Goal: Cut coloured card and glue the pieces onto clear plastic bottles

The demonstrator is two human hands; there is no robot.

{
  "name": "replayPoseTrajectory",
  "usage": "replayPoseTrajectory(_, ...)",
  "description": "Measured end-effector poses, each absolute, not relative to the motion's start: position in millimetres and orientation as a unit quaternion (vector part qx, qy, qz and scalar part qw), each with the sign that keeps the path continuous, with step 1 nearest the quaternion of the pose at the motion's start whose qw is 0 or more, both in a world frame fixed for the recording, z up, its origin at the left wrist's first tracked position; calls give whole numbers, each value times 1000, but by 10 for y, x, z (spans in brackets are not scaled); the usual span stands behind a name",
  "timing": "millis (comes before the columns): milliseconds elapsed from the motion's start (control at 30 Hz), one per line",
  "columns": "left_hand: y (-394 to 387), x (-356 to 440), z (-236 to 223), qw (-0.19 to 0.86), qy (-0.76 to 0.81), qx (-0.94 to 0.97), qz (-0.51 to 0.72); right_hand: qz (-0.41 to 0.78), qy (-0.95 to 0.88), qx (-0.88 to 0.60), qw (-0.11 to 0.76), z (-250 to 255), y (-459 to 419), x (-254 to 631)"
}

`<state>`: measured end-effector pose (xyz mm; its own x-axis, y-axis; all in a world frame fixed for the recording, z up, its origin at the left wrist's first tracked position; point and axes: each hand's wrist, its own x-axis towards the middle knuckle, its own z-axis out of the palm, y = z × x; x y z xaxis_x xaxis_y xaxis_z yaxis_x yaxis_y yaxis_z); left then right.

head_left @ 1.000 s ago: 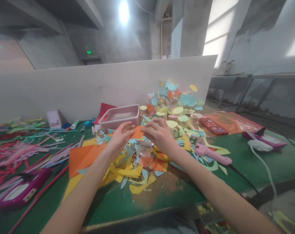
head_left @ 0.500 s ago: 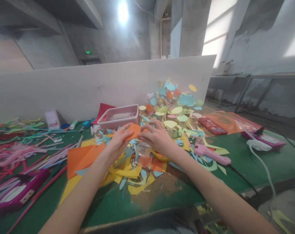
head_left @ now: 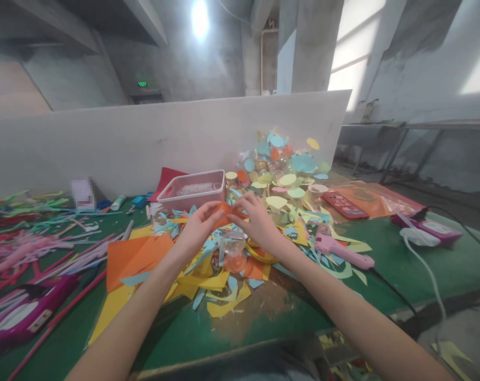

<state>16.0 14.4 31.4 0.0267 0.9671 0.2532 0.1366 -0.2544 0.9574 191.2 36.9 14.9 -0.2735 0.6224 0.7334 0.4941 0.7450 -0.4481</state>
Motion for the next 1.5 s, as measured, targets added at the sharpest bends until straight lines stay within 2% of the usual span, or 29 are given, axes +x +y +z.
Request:
replayPoseTrajectory(300,95,159,333,330,452,659,502,127,-769,-378,500,146,353,1880)
replayPoseTrajectory(533,81,167,367,292,462,675,496,152,-788,-383,458,178,334,1886)
replayPoseTrajectory(767,45,133,340,205,489,713,459,154,-793,-357,469,175,332,1897)
replayPoseTrajectory(1033,56,92,314,57,503,756,415,164,-787,-355,477,194,320,1888)
replayPoseTrajectory(1500,44,97,305,46,489,765,417,170,-783,-349,485,178,338,1895)
